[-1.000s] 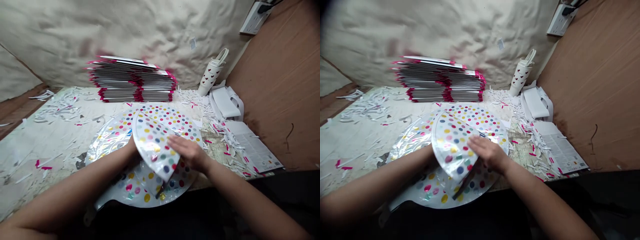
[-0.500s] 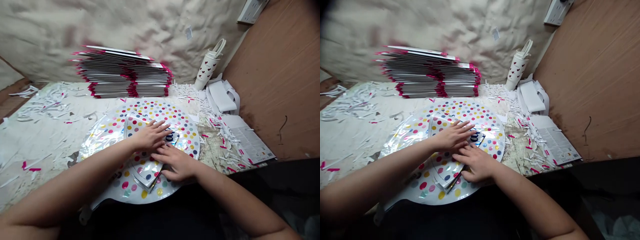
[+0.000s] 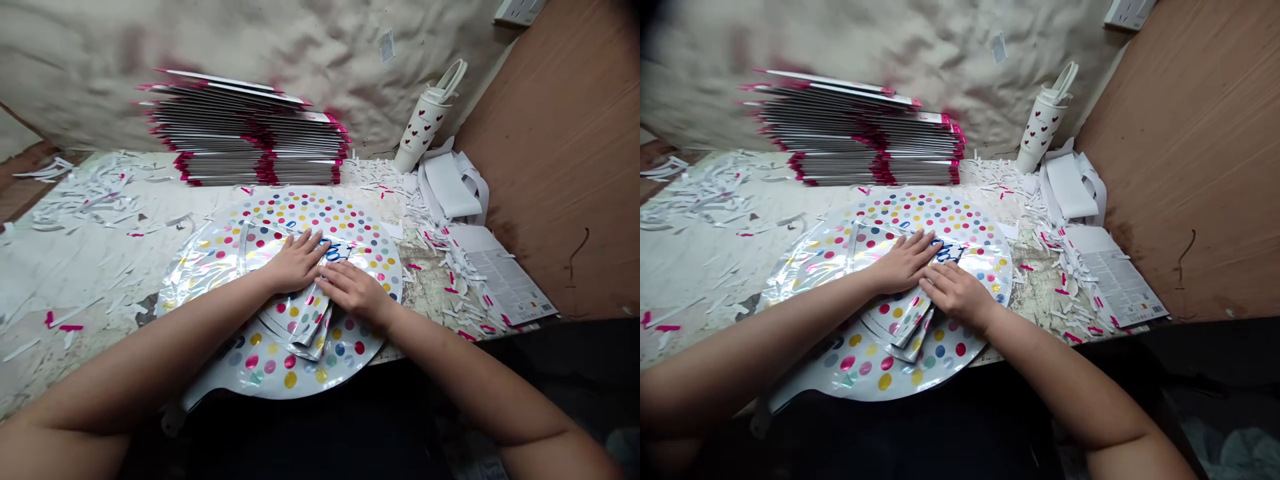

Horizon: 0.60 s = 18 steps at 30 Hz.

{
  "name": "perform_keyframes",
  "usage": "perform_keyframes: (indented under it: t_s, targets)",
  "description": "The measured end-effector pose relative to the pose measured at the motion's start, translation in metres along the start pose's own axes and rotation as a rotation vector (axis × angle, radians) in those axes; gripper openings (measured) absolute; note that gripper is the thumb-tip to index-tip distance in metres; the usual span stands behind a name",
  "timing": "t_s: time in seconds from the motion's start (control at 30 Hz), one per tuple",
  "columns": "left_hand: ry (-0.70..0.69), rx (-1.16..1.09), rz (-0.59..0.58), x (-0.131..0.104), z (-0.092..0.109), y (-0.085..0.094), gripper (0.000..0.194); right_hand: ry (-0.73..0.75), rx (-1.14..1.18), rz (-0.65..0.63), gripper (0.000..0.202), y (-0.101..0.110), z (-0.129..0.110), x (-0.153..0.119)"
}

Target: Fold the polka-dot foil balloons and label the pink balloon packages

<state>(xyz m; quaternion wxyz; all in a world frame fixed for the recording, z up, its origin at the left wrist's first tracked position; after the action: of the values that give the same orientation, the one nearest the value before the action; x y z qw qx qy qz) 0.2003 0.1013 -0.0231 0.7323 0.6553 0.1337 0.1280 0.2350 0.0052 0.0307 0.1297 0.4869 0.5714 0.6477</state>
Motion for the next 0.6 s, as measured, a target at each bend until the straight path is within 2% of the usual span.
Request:
perform_keyframes:
  t_s: [0.07,0.13,0.23,0.37,0.47,0.53,0.6]
  targets:
    - [-0.127,-0.002,-0.002,0.004,0.014,0.001,0.052,0.112,0.003,0.019,0.026,0.001,-0.009,-0.005]
    - [-0.203,-0.026,-0.014,0.007,0.024,-0.001,0.050,0.147,0.046,-0.001,0.024,0.000,-0.013,-0.012]
    - [-0.132,-0.044,-0.002,0.014,0.027,-0.001,0.051,0.151,0.188,-0.105,0.025,-0.004,-0.020,-0.024]
    - [0.011,-0.066,-0.004,0.019,0.027,-0.001,0.054,-0.001,0.479,-0.287,0.027,-0.005,-0.009,-0.033]
    - [-0.005,-0.116,-0.068,0.005,0.025,-0.005,0.057,-0.229,0.726,-0.437,0.024,-0.006,0.017,-0.037]
    - [-0.007,-0.145,-0.095,-0.021,0.013,-0.005,0.057,-0.549,0.863,-0.488,0.023,-0.014,0.048,-0.040]
    - [0.075,-0.167,-0.074,-0.055,-0.011,0.000,0.058,-0.933,0.949,-0.453,0.028,-0.025,0.082,-0.048]
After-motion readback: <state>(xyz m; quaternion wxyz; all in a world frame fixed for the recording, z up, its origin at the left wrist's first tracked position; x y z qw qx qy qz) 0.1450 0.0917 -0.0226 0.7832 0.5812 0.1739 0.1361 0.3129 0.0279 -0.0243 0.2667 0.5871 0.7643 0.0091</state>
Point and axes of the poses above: each hand's wrist, its own x-axis towards the middle knuckle, its own y-axis out of the back of the hand, z = x × y, the point moved 10 cm from there along x, towards the middle knuckle, and after that the axes turned 14 degrees about -y, right-handed, at the moved point
